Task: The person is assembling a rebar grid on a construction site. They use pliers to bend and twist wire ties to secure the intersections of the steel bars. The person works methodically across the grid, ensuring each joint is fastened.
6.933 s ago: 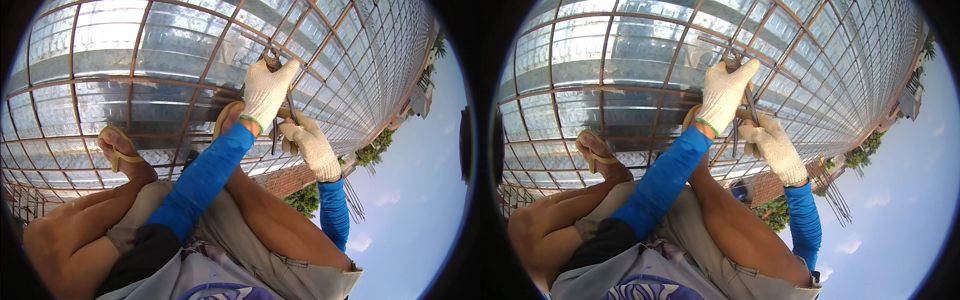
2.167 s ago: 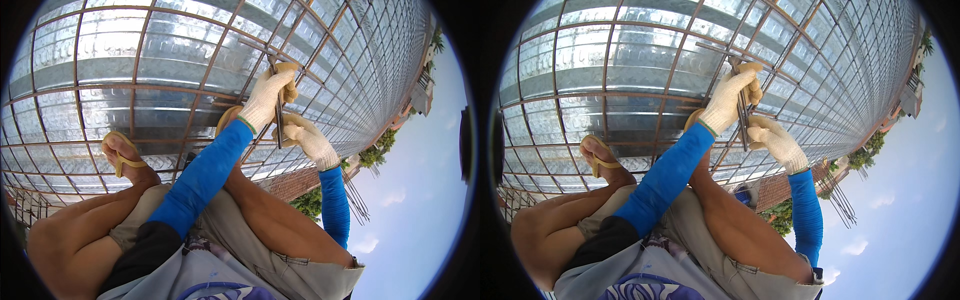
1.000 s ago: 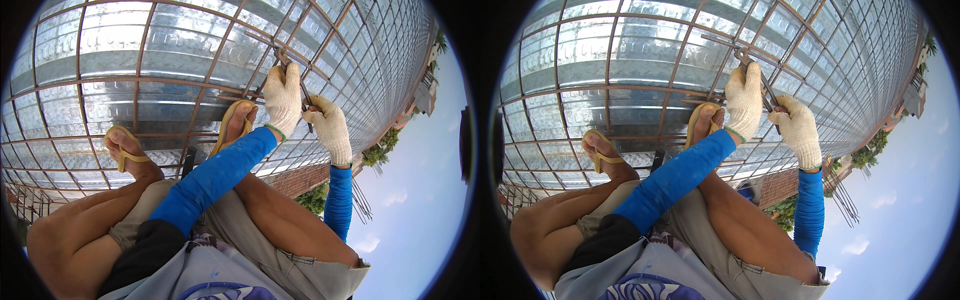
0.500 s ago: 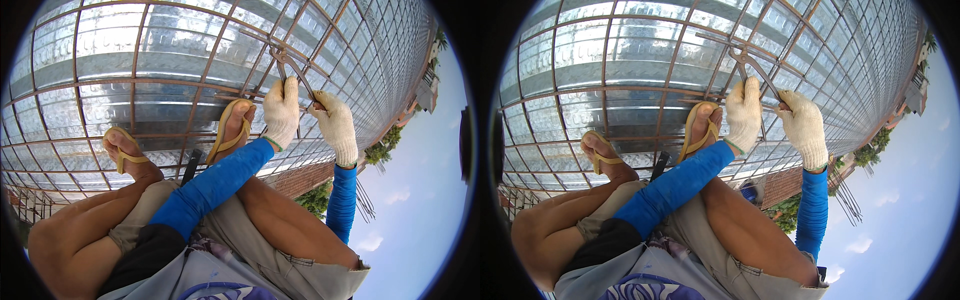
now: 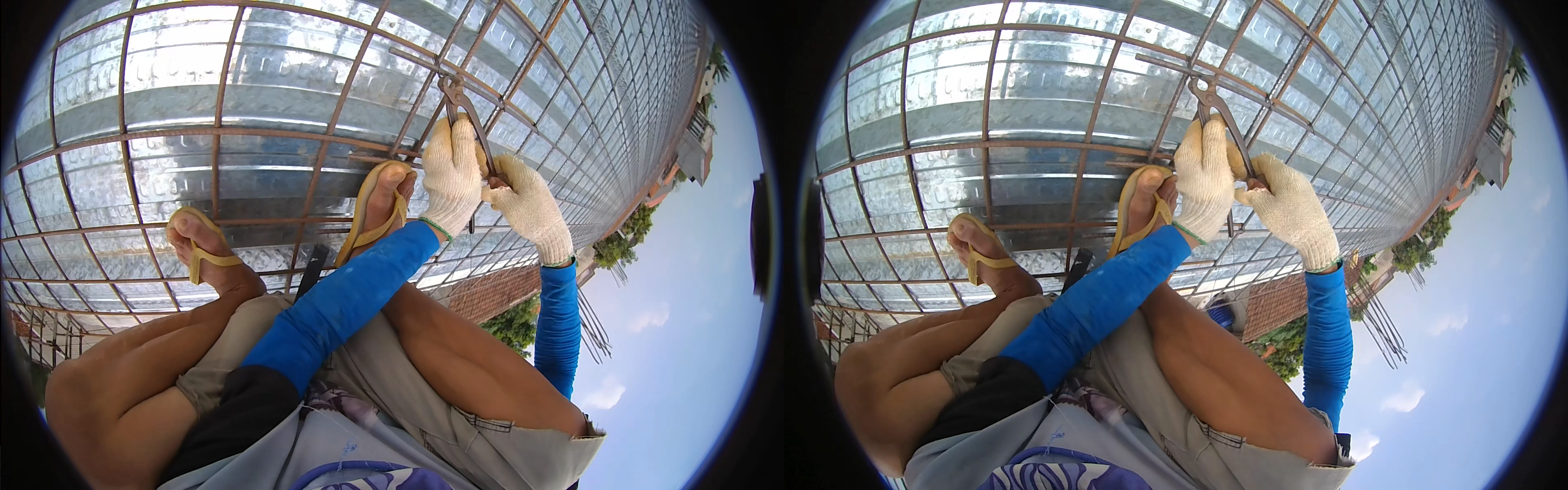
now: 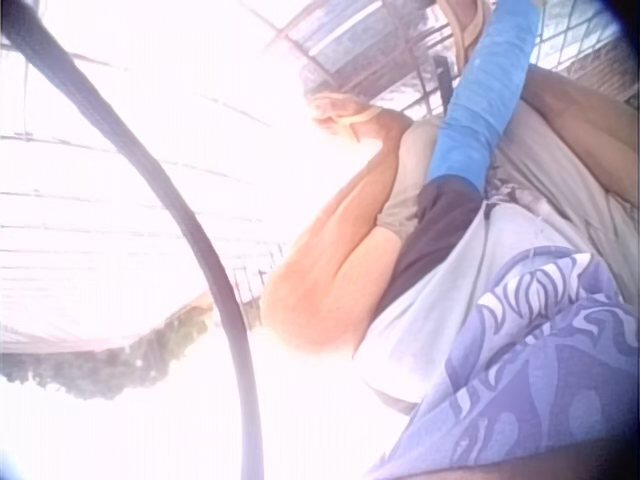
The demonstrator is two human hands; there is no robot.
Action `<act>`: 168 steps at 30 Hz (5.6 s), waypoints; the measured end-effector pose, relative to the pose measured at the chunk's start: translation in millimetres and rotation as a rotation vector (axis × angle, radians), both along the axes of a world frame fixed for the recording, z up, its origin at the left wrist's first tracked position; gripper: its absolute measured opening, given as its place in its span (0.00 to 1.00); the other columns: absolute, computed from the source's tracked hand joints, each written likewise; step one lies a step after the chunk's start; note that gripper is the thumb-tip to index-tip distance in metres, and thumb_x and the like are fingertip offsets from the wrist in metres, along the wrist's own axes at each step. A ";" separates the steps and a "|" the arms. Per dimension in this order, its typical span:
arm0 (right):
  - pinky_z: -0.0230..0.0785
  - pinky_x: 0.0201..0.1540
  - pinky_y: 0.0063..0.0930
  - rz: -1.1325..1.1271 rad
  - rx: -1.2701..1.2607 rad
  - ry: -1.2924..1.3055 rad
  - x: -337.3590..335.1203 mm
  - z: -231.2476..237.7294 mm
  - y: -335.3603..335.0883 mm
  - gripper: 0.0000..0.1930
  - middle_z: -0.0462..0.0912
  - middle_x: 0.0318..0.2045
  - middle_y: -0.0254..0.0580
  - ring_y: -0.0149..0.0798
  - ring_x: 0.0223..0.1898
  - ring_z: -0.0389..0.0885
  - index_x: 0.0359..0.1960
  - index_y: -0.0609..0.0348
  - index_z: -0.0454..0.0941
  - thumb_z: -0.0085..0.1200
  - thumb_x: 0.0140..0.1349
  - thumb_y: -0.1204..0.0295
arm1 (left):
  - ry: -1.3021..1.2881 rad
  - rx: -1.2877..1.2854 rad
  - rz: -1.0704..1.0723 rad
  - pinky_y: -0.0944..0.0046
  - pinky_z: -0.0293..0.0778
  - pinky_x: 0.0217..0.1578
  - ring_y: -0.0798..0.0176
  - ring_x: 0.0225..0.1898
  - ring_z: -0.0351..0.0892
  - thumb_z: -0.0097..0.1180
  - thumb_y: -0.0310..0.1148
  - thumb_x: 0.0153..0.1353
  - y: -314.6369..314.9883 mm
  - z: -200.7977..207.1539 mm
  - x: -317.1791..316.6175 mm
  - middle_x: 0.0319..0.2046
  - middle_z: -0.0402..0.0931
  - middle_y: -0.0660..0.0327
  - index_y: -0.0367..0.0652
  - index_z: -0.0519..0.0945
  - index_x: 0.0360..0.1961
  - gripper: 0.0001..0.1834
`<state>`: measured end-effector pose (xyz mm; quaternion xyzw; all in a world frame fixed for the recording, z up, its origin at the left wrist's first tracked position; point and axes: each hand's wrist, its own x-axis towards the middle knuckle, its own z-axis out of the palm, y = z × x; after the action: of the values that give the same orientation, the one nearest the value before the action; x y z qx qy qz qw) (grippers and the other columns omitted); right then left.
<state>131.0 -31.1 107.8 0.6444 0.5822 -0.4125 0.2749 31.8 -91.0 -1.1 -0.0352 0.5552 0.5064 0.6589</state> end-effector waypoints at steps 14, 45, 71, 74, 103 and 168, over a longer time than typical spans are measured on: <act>0.78 0.35 0.39 0.152 0.429 -0.097 -20.2 40.1 -30.1 0.09 0.86 0.28 0.51 0.51 0.30 0.89 0.47 0.61 0.79 0.63 0.68 0.76 | 0.340 0.069 -0.206 0.47 0.76 0.31 0.42 0.31 0.84 0.51 0.43 0.82 2.8 -2.0 -14.7 0.30 0.82 0.48 0.38 0.80 0.47 0.18; 0.77 0.48 0.23 -0.041 0.348 -0.171 9.9 116.8 33.4 0.21 0.86 0.40 0.39 0.26 0.39 0.80 0.61 0.69 0.81 0.60 0.65 0.81 | -0.851 0.439 -0.245 0.70 0.73 0.21 0.67 0.23 0.85 0.57 0.57 0.78 38.1 29.3 -96.4 0.32 0.87 0.52 0.37 0.82 0.59 0.30; 0.77 0.39 0.43 0.275 0.220 -0.210 -55.3 56.6 25.3 0.18 0.84 0.30 0.48 0.50 0.32 0.86 0.53 0.63 0.84 0.66 0.63 0.69 | 0.060 -0.184 -0.101 0.51 0.74 0.36 0.54 0.31 0.80 0.57 0.43 0.76 8.3 52.8 -44.9 0.31 0.78 0.51 0.35 0.79 0.38 0.19; 0.74 0.39 0.33 0.253 0.226 -0.178 -54.1 56.1 22.4 0.19 0.80 0.30 0.40 0.35 0.31 0.79 0.56 0.65 0.84 0.63 0.64 0.73 | 0.252 -0.218 -0.065 0.50 0.76 0.44 0.49 0.40 0.82 0.59 0.43 0.75 7.1 45.6 -33.5 0.43 0.80 0.45 0.34 0.79 0.42 0.19; 0.76 0.37 0.41 0.633 0.421 -0.308 -69.4 61.1 6.9 0.16 0.82 0.30 0.49 0.46 0.33 0.85 0.54 0.59 0.84 0.64 0.68 0.67 | -0.693 -0.230 0.181 0.62 0.71 0.24 0.67 0.23 0.74 0.66 0.50 0.72 47.1 34.4 -22.4 0.27 0.75 0.65 0.44 0.76 0.40 0.20; 0.73 0.27 0.30 0.313 0.219 -0.064 17.7 14.2 -13.4 0.12 0.85 0.30 0.35 0.39 0.26 0.87 0.46 0.61 0.76 0.67 0.65 0.74 | -0.748 -0.404 0.360 0.56 0.71 0.17 0.62 0.16 0.71 0.58 0.47 0.79 80.8 17.1 -10.1 0.20 0.68 0.66 0.37 0.81 0.42 0.20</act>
<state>148.8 -44.5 122.0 0.5849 0.7077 -0.2782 0.2823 21.7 -10.2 16.1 -0.4392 0.3518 0.4468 0.6955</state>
